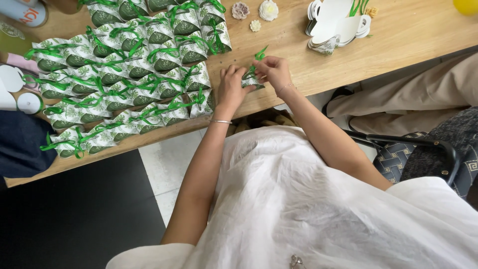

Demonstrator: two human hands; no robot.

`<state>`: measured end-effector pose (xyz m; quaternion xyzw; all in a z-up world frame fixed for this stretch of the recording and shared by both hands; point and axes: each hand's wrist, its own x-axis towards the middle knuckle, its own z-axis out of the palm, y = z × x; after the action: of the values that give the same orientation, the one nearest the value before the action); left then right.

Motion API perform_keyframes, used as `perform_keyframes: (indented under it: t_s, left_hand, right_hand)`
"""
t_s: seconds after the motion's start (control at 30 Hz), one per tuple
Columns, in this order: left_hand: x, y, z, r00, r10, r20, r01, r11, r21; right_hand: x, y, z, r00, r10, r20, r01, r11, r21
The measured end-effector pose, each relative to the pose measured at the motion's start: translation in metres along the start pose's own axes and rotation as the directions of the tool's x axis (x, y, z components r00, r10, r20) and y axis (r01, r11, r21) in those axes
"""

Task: Packing small wax flower melts into decorative paper boxes and tying them with green ribbons.

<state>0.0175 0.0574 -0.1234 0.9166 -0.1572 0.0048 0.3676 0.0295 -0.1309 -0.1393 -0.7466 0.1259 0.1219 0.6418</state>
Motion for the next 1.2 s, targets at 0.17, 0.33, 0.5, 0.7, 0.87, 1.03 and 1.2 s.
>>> perform_keyframes:
  t_s: [0.17, 0.33, 0.5, 0.7, 0.87, 1.03, 1.2]
  left_hand:
    - [0.002, -0.004, 0.007, 0.999, -0.008, -0.033, 0.007, 0.999, -0.047]
    - [0.000, -0.007, 0.009, 0.999, 0.015, -0.045, -0.016, 0.999, -0.034]
    - [0.003, 0.005, 0.008, 0.999, 0.001, -0.046, -0.002, 0.999, -0.035]
    - [0.003, 0.000, 0.016, 0.997, 0.006, -0.075, -0.008, 0.999, -0.032]
    - [0.001, -0.002, 0.023, 0.995, 0.024, -0.094, -0.022, 0.999, 0.025]
    - [-0.002, -0.001, 0.022, 0.994, 0.025, -0.102, -0.022, 0.999, 0.030]
    - [-0.001, 0.007, 0.011, 0.994, 0.001, -0.111, 0.001, 1.000, 0.018]
  right_hand:
    - [-0.001, 0.008, -0.022, 0.962, -0.104, -0.254, 0.152, 0.973, 0.177]
    - [-0.019, 0.017, -0.011, 0.962, -0.224, -0.158, 0.184, 0.955, -0.234]
    - [-0.026, -0.003, 0.015, 0.861, -0.476, -0.178, 0.332, 0.791, -0.513]
    - [-0.024, 0.008, 0.031, 0.780, -0.580, -0.235, 0.355, 0.720, -0.597]
    - [-0.029, -0.001, 0.041, 0.768, -0.613, -0.184, 0.328, 0.624, -0.709]
    - [-0.017, 0.004, 0.041, 0.714, -0.692, -0.104, 0.349, 0.481, -0.804]
    - [-0.015, 0.006, 0.029, 0.754, -0.648, -0.108, 0.391, 0.575, -0.718]
